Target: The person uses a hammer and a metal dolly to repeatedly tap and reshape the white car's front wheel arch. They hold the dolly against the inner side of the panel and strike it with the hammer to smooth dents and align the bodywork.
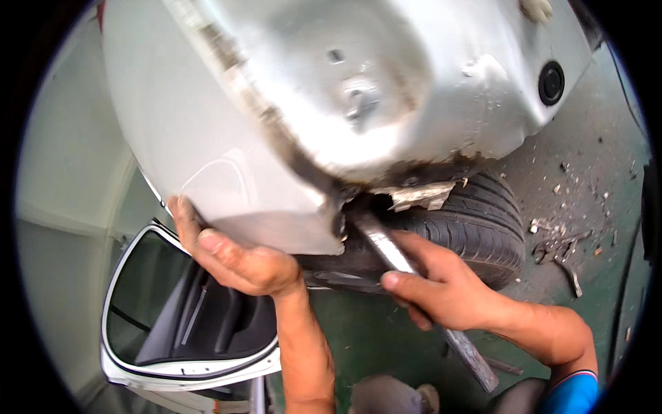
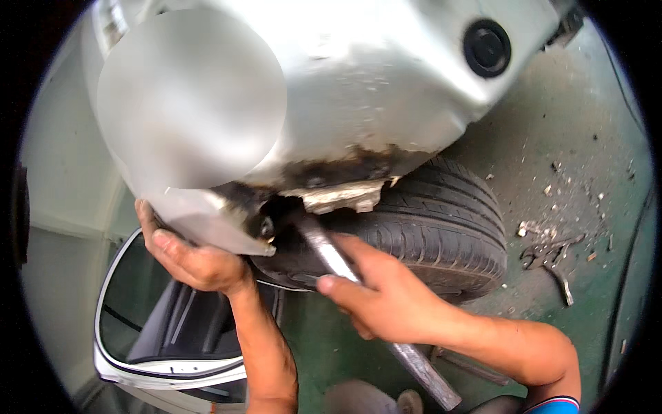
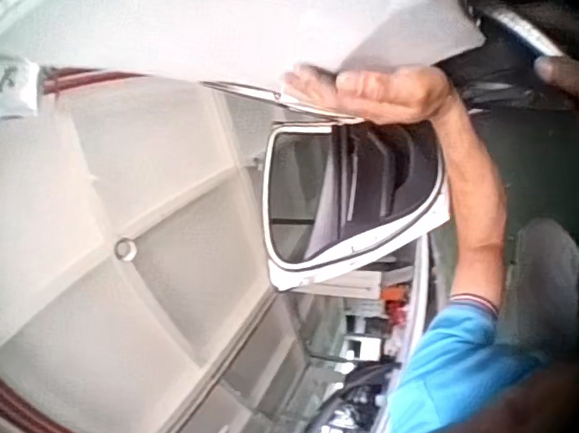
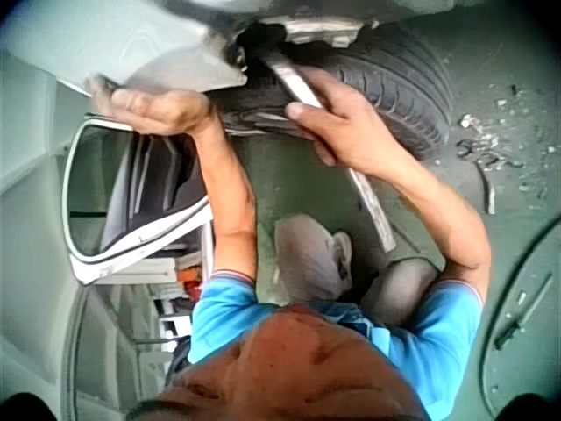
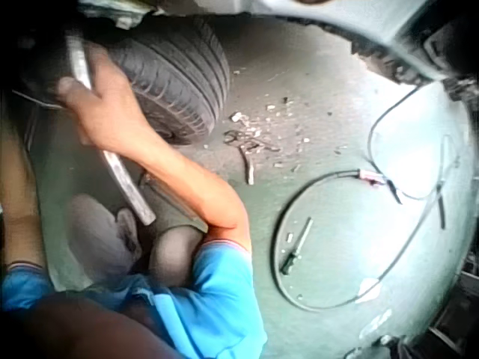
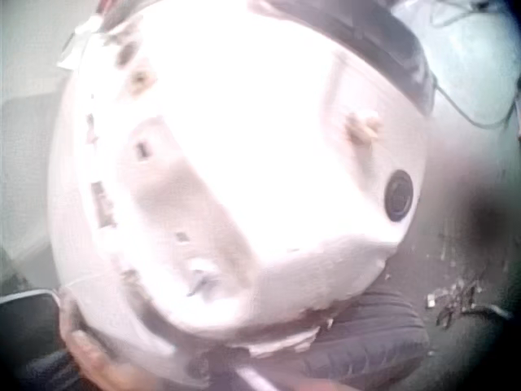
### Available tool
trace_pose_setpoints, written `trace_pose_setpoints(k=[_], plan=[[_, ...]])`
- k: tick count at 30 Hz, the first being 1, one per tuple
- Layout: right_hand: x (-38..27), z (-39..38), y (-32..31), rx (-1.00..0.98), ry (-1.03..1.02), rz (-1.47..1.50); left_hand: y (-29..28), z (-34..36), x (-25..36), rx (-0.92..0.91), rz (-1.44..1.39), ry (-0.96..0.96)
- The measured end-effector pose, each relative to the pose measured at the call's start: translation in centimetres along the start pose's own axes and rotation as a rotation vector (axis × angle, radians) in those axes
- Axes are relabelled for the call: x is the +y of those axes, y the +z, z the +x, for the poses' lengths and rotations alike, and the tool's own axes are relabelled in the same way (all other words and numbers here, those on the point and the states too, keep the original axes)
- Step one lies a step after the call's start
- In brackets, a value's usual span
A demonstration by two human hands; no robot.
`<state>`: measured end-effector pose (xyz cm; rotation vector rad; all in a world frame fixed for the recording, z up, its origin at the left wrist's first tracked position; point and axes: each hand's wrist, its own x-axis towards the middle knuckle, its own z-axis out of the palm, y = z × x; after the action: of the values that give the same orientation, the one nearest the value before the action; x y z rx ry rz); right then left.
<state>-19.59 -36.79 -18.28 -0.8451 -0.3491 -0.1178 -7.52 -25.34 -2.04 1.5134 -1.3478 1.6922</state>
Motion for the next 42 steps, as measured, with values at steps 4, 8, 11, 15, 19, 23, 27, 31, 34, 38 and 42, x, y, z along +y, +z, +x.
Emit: trace_pose_setpoints(k=[4,8,11,15,19,23,27,31,34,38,42], plan=[[0.8,-2.8,-0.9,0.030,0.031,-0.182,-1.6,-5.2,0.2,-0.134,0.111,0.108],[2.7,-6.3,-1.8,0.062,-0.124,-0.619,-4.9,-9.5,1.3,-0.177,-0.136,0.052],[4.4,-7.3,-2.5,0.130,-0.266,-0.949,-5.1,-9.1,2.8,-0.007,-0.651,-0.615],[3.3,-7.0,-0.1,0.165,-0.542,-1.339,-4.7,-6.7,1.8,-0.031,-1.296,-1.125],[1.2,-5.2,2.1,0.193,-0.674,-1.657,-4.3,-5.7,1.7,-0.012,-1.491,-1.184],[-0.4,-4.1,4.3,0.166,-0.817,-1.743,-3.7,-5.9,1.4,0.037,-1.476,-1.200],[-1.0,-2.5,3.2,0.263,-0.801,-1.866,-3.3,-6.1,1.4,0.069,-1.442,-1.176],[-0.9,-3.3,4.6,0.253,-0.805,-1.838,-3.0,-6.2,1.2,0.073,-1.503,-1.149],[-1.0,-3.0,3.6,0.330,-0.609,-1.949,-2.8,-6.4,1.2,0.101,-1.512,-1.158],[-1.0,-2.7,5.1,0.323,-0.707,-1.879,-3.1,-6.4,0.9,0.073,-1.622,-1.144],[-1.5,-2.0,5.9,0.258,-0.655,-1.919,-3.7,-6.7,0.6,0.083,-1.738,-1.207]])
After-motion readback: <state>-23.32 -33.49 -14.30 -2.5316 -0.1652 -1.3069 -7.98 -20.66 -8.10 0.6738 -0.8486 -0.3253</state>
